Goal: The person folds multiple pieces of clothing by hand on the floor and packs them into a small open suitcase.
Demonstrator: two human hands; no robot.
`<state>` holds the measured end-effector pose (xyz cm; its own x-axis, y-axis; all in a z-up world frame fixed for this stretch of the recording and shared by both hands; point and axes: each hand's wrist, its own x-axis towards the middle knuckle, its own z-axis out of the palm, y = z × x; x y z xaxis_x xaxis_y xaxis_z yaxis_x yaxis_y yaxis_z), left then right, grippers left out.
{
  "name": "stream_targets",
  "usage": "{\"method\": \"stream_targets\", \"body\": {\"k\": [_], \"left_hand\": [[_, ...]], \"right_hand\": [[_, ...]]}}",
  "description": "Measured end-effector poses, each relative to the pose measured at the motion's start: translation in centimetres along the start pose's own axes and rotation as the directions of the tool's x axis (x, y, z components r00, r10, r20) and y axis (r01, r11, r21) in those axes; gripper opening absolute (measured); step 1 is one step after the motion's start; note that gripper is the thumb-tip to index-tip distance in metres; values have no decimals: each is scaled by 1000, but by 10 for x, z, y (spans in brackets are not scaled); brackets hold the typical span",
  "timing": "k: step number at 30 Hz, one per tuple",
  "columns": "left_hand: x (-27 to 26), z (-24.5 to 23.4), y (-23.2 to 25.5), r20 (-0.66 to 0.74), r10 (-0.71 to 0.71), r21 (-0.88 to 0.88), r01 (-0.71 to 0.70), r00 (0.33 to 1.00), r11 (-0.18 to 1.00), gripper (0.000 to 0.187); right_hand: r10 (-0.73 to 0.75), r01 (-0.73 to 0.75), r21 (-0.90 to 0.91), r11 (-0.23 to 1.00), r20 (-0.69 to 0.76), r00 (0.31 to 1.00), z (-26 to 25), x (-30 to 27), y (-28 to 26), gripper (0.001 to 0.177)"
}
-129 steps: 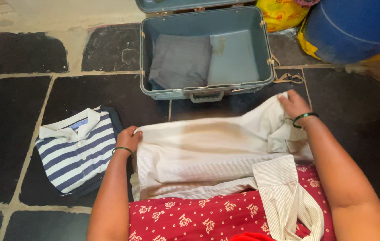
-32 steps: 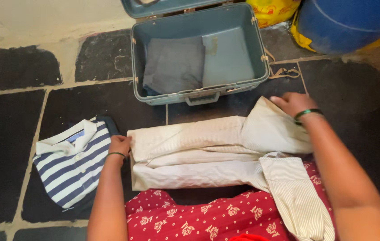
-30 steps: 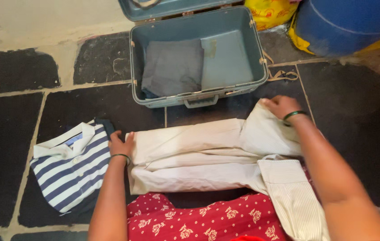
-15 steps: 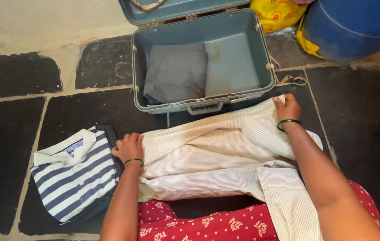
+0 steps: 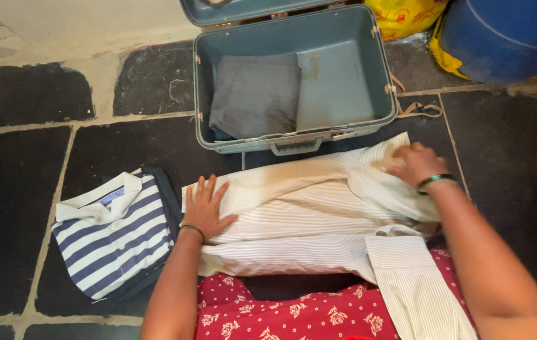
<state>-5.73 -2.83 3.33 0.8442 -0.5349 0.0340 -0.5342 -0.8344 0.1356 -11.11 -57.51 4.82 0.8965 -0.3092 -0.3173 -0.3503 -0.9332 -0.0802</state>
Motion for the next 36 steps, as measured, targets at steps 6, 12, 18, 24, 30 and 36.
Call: {"method": "stream_targets", "body": {"k": [6, 12, 18, 24, 30, 36], "left_hand": [[-11, -6, -10, 224, 26, 35, -35, 974, 999, 43], [-10, 6, -25, 17, 110, -42, -109, 994, 993, 16], [-19, -21, -31, -117, 6, -146, -23, 993, 989, 8], [-25, -24, -35, -81, -97, -213, 78, 992, 974, 12], [-25, 3, -65, 12, -102, -235, 102, 995, 967, 13], [-20, 2, -62, 394, -239, -229, 347, 888, 910, 24]], "right_hand": [[60, -12, -126, 992, 389, 919, -1, -13, 99, 74], [-106, 63, 267, 962, 149, 983, -2, -30, 122, 46], [-66, 235, 737, 634, -252, 966, -36, -50, 108, 34], [71, 144, 904, 403, -187, 980, -96, -101, 89, 28], [-238, 71, 661, 747, 167, 957, -101, -167, 79, 38], [105, -101, -27, 994, 278, 955, -88, -150, 61, 68]]}}
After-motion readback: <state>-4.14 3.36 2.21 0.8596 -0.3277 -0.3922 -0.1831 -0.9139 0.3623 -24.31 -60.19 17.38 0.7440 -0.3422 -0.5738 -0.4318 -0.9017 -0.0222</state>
